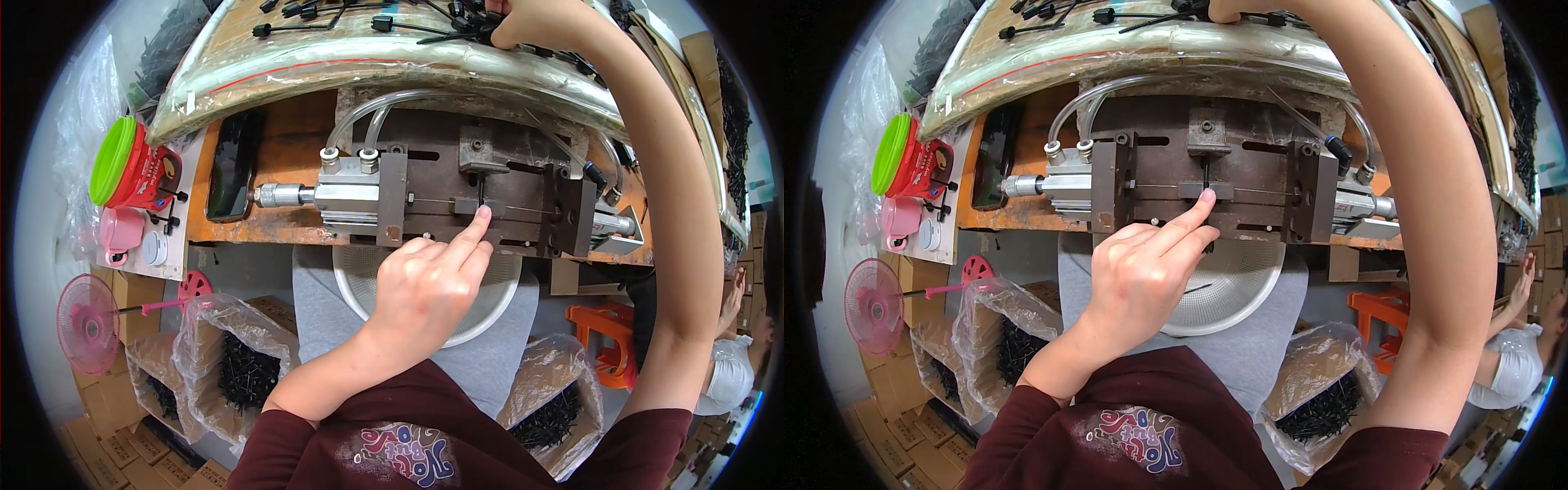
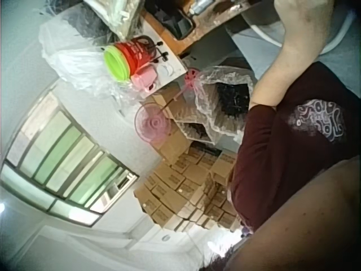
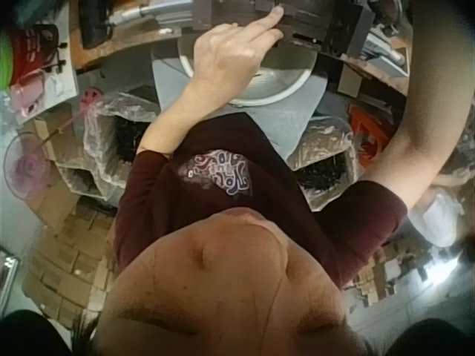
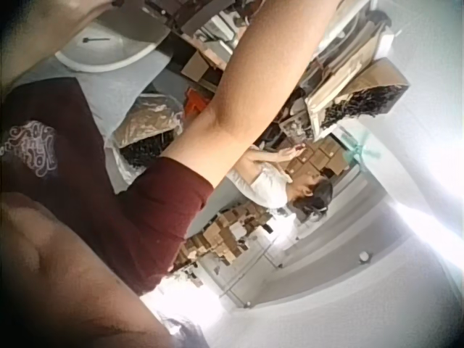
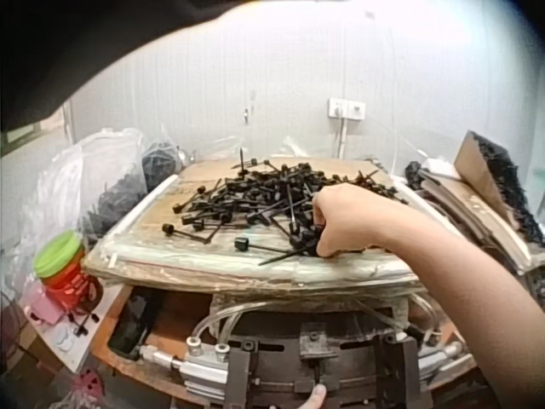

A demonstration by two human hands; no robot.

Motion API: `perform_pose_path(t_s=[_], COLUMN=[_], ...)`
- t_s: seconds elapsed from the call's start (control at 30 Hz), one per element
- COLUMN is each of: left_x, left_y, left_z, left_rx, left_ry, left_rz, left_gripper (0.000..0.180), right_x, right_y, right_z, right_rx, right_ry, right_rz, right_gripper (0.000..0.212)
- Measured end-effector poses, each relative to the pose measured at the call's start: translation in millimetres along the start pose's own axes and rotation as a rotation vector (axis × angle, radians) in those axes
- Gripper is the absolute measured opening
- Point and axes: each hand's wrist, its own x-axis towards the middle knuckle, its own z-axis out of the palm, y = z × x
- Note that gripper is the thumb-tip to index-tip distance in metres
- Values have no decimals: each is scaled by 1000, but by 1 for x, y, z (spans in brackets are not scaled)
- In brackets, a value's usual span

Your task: The recorder uses a pneumatic press and hand manipulation to assemble small black plastic components in a workshop environment.

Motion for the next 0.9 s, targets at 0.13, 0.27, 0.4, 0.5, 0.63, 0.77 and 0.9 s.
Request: perform_pose_path(t_s=[0.13, 0.27, 0.4, 0.5, 0.63, 0.77, 0.9], left_x=[0, 1, 0, 0, 1, 0, 0], left_y=[0, -2, -2, -3, -2, -3, -1], left_z=[0, 1, 0, 0, 0, 0, -1], left_rx=[-14, -15, -23, -23, -29, -28, -38], left_ry=[8, 9, 5, 10, 2, -11, -17], left_rz=[8, 20, 21, 29, 28, 21, 11], left_gripper=[15, 17, 17, 17, 17, 17, 17], right_x=[3, 7, -4, -11, -18, -26, -40], right_y=[7, 10, 19, 24, 44, 67, 77], right_z=[-1, 7, 0, -15, -24, -18, -13], right_rx=[-11, 25, 118, 298, 780, 1299, 1527], right_ry=[3, 17, 133, 187, 224, 393, 486], right_rz=[-79, -20, -148, -9, 139, 223, 141], right_gripper=[41, 33, 35, 29, 12, 13, 25])
